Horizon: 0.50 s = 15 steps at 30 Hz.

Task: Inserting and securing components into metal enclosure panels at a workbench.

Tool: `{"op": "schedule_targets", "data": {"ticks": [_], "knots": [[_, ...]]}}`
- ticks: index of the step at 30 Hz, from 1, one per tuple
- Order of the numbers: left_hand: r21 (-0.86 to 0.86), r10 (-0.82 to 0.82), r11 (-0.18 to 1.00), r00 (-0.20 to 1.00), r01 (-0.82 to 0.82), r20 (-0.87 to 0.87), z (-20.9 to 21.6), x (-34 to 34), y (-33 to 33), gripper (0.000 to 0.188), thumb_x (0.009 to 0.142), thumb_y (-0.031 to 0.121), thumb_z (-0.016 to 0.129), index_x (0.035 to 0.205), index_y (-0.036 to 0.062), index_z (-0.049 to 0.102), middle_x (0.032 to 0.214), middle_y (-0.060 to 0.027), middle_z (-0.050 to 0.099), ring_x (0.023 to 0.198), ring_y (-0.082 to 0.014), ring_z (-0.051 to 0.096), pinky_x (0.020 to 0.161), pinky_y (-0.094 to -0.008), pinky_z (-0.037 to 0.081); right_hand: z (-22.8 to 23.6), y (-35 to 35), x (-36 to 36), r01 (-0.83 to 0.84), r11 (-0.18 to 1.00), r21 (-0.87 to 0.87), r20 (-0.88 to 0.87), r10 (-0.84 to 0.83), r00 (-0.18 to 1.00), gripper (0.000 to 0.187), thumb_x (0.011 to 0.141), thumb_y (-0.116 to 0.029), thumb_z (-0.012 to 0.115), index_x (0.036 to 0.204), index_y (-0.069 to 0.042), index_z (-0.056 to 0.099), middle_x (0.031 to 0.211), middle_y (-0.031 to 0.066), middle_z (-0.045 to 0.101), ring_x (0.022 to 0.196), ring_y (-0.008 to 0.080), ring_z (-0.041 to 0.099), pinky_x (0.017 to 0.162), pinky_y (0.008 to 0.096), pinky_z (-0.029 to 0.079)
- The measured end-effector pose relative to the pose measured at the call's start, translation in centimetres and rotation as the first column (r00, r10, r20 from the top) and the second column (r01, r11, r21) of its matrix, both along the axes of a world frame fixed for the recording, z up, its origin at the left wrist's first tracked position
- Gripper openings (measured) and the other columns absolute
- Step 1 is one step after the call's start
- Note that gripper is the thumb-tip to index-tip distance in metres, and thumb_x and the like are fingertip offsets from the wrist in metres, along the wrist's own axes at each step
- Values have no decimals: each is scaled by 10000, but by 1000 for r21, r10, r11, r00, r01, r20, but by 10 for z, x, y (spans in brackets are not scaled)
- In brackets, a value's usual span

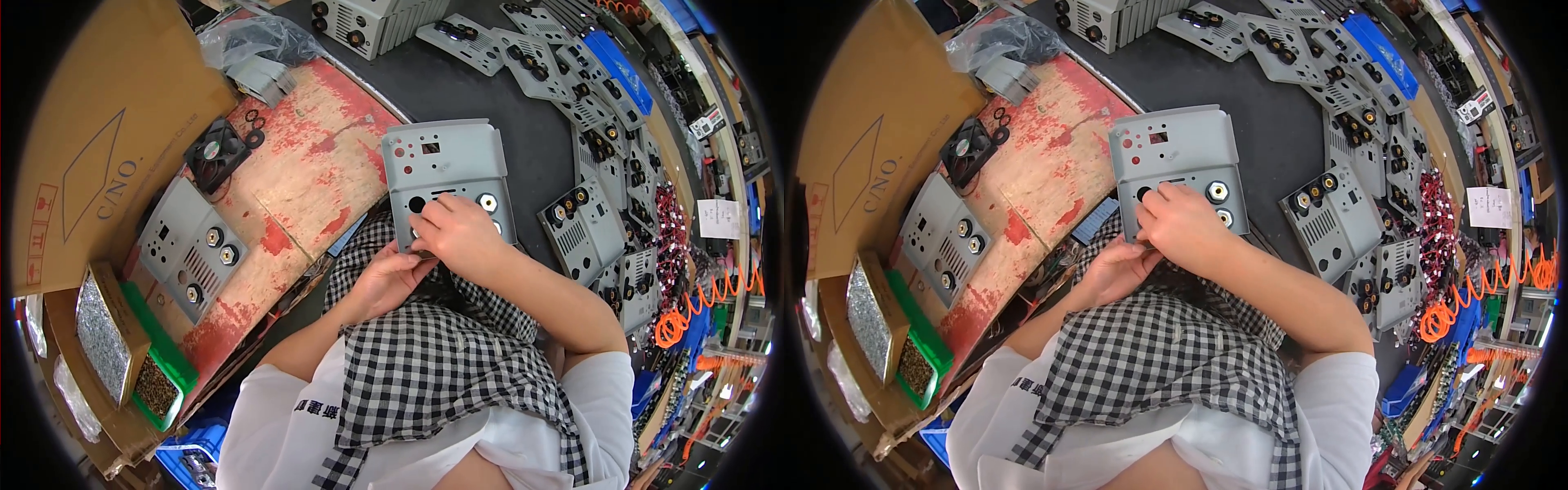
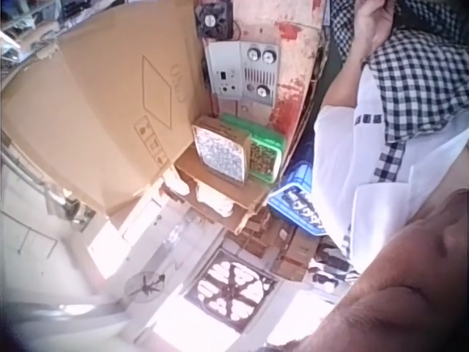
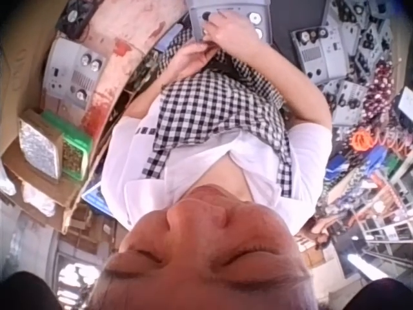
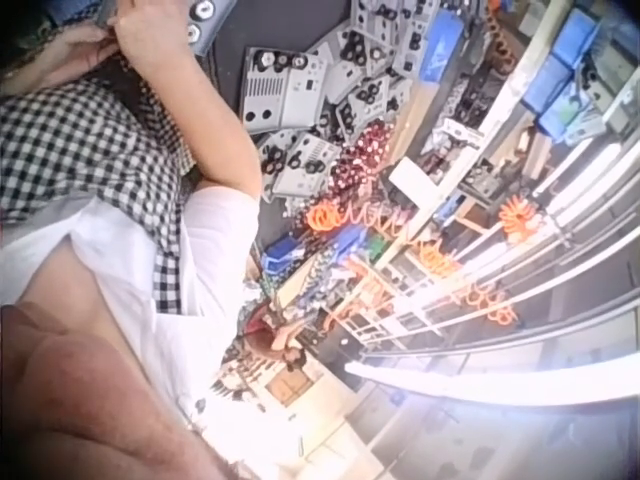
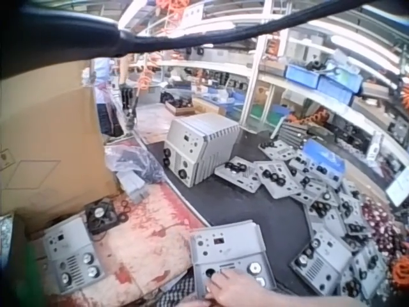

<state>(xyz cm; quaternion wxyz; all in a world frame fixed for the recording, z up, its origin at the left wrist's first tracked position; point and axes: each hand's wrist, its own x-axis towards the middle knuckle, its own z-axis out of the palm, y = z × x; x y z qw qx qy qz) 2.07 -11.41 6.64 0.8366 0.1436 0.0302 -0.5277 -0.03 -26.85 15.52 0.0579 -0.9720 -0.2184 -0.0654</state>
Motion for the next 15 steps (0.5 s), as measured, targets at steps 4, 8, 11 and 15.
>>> {"op": "schedule_targets", "data": {"ticks": [4, 8, 11, 15], "knots": [[-5, -35, 999, 999, 35, -8, -1, -2, -1, 371, 762, -11, 513, 1125, 34, 455, 1100, -68, 520, 1075, -183, 487, 1015, -342, 337, -1, -3, -6, -108, 993, 46, 93, 103, 990, 199, 635, -163, 641, 787, -49, 584, 777, 32, 518, 728, 188, 530, 635, 288, 476], [27, -51, 998, 998, 50, 24, 3, -2, 0, 363, 761, -8, 515, 1118, 32, 463, 1098, -70, 525, 1069, -184, 493, 1007, -338, 347, -1, -6, -5, -67, 989, 135, 13, 66, 998, 219, 639, -194, 658, 791, -49, 598, 771, 31, 535, 711, 185, 545, 591, 293, 474], [-36, -47, 998, 998, 49, 45, -2, -4, 0, 364, 760, -5, 520, 1118, 26, 462, 1095, -75, 529, 1067, -186, 496, 1006, -337, 349, 8, -3, -2, 3, 1000, 25, -77, -1, 997, 221, 624, -228, 674, 740, -62, 585, 750, 44, 533, 659, 184, 555, 537, 307, 466], [-24, -57, 998, 996, 59, 68, 7, -2, 2, 360, 760, -3, 530, 1112, 21, 462, 1098, -83, 533, 1064, -191, 500, 1004, -337, 351, 2, 1, 6, 42, 996, -74, -7, -42, 999, 253, 611, -279, 685, 714, -79, 571, 678, 43, 524, 574, 200, 550, 501, 327, 457]]}}
